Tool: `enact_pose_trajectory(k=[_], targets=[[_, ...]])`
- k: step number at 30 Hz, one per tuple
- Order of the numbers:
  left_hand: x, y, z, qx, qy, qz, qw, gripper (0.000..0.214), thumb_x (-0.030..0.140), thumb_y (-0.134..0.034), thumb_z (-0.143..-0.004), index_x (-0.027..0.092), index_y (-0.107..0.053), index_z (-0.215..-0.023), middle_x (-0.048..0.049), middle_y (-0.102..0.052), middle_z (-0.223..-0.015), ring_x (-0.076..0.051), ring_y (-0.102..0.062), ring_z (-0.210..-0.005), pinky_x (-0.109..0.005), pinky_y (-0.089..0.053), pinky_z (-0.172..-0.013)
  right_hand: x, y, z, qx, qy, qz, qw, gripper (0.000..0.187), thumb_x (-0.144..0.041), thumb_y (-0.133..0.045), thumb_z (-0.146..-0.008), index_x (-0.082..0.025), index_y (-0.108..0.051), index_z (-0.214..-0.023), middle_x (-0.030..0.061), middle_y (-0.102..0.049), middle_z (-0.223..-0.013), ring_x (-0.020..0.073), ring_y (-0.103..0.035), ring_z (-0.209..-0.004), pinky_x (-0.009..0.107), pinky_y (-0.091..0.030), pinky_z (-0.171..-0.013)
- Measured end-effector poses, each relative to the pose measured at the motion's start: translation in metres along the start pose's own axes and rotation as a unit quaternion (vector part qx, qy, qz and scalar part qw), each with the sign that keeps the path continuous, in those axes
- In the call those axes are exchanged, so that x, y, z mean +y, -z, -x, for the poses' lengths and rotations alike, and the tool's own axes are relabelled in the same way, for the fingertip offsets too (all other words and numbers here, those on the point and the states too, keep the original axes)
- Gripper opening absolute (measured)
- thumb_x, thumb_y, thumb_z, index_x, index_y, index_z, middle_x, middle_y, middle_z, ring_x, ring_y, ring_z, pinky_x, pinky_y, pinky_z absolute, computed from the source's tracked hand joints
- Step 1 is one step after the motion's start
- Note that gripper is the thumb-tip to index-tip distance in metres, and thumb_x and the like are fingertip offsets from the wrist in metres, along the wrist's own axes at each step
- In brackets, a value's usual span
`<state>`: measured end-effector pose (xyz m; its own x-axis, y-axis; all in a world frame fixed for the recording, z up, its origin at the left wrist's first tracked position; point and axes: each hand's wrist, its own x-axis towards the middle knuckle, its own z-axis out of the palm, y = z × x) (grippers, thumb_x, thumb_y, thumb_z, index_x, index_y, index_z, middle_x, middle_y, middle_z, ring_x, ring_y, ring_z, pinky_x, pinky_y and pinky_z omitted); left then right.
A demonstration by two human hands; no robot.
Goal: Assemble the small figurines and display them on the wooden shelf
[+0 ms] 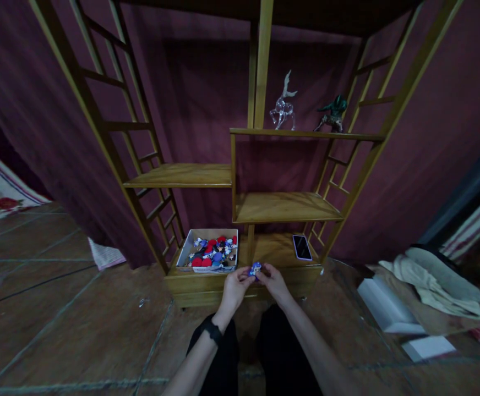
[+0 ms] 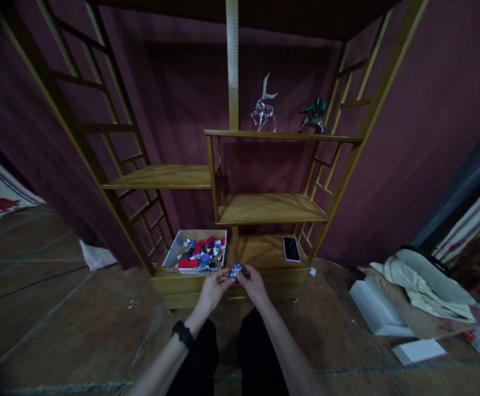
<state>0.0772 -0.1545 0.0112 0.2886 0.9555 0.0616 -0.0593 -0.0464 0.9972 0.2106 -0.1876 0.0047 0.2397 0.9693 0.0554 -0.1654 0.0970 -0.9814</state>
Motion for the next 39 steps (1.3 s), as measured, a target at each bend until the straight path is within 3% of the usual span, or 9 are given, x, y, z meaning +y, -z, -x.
enact_pose_trajectory(k=[5, 11, 18, 27, 30, 34, 39], targets=[[0.042, -0.006, -0.023, -0.007, -0.028, 0.034, 0.999, 0.039, 0.023, -0.074, -0.058, 0.011, -0.066, -0.095, -0.0043, -0.069, -0.074, -0.014, -0.063, -0.065, -0.027, -0.051, -0.067, -0.042, 0.0, -0.024, -0.01, 0.06, 0.04, 0.997, 0.026, -0.033, -0.069, -0.063, -0.024, -0.063, -0.086, 0.0012, -0.065, -0.087, 0.0184, -0.059, -0.077, 0.032, -0.049, -0.07], [0.088, -0.012, -0.043, -0.017, -0.079, 0.057, 0.995, 0.045, 0.022, -0.074, -0.06, 0.011, -0.063, -0.102, -0.0059, -0.068, -0.08, -0.012, -0.061, -0.066, -0.026, -0.051, -0.067, -0.094, -0.008, -0.044, -0.021, 0.092, 0.047, 0.994, 0.028, -0.035, -0.066, -0.066, -0.023, -0.059, -0.09, 0.0008, -0.063, -0.087, 0.0143, -0.058, -0.069, 0.028, -0.05, -0.062], [0.103, -0.023, -0.061, 0.0, -0.114, 0.069, 0.991, 0.038, 0.024, -0.073, -0.062, 0.011, -0.065, -0.097, -0.0076, -0.069, -0.085, -0.014, -0.063, -0.072, -0.028, -0.051, -0.073, -0.119, -0.007, -0.062, -0.006, 0.118, 0.056, 0.991, 0.026, -0.034, -0.069, -0.064, -0.021, -0.06, -0.085, 0.0009, -0.064, -0.082, 0.0129, -0.057, -0.064, 0.028, -0.048, -0.061], [0.129, -0.062, -0.11, 0.002, -0.151, -0.009, 0.988, 0.034, 0.011, -0.07, -0.063, 0.012, -0.065, -0.097, -0.0065, -0.069, -0.079, -0.013, -0.064, -0.067, -0.026, -0.051, -0.069, -0.149, 0.039, -0.111, 0.035, 0.188, 0.13, 0.973, 0.028, -0.032, -0.069, -0.061, -0.019, -0.061, -0.085, 0.0008, -0.066, -0.08, 0.0147, -0.06, -0.072, 0.029, -0.047, -0.074], [0.13, -0.068, -0.115, 0.027, -0.188, -0.058, 0.98, 0.031, 0.008, -0.064, -0.067, 0.013, -0.065, -0.097, -0.0087, -0.066, -0.093, -0.012, -0.064, -0.069, -0.026, -0.051, -0.07, -0.151, 0.054, -0.134, 0.062, 0.192, 0.154, 0.967, 0.027, -0.034, -0.068, -0.06, -0.018, -0.06, -0.081, 0.0006, -0.066, -0.077, 0.0143, -0.06, -0.069, 0.029, -0.047, -0.073], [0.116, -0.065, -0.094, 0.038, -0.235, -0.111, 0.965, 0.025, 0.012, -0.057, -0.074, 0.016, -0.065, -0.097, -0.0076, -0.063, -0.097, -0.011, -0.062, -0.072, -0.026, -0.051, -0.072, -0.147, 0.069, -0.162, 0.083, 0.194, 0.216, 0.953, 0.024, -0.035, -0.066, -0.061, -0.018, -0.061, -0.079, 0.0013, -0.067, -0.079, 0.0153, -0.061, -0.072, 0.03, -0.047, -0.075], [0.082, -0.052, -0.056, -0.04, -0.239, -0.187, 0.952, 0.026, 0.011, -0.051, -0.077, 0.02, -0.066, -0.096, -0.0053, -0.062, -0.101, -0.012, -0.061, -0.078, -0.026, -0.05, -0.074, -0.137, 0.072, -0.178, 0.08, 0.178, 0.298, 0.935, 0.023, -0.035, -0.063, -0.066, -0.019, -0.062, -0.083, 0.0018, -0.068, -0.083, 0.016, -0.062, -0.076, 0.031, -0.046, -0.077]])
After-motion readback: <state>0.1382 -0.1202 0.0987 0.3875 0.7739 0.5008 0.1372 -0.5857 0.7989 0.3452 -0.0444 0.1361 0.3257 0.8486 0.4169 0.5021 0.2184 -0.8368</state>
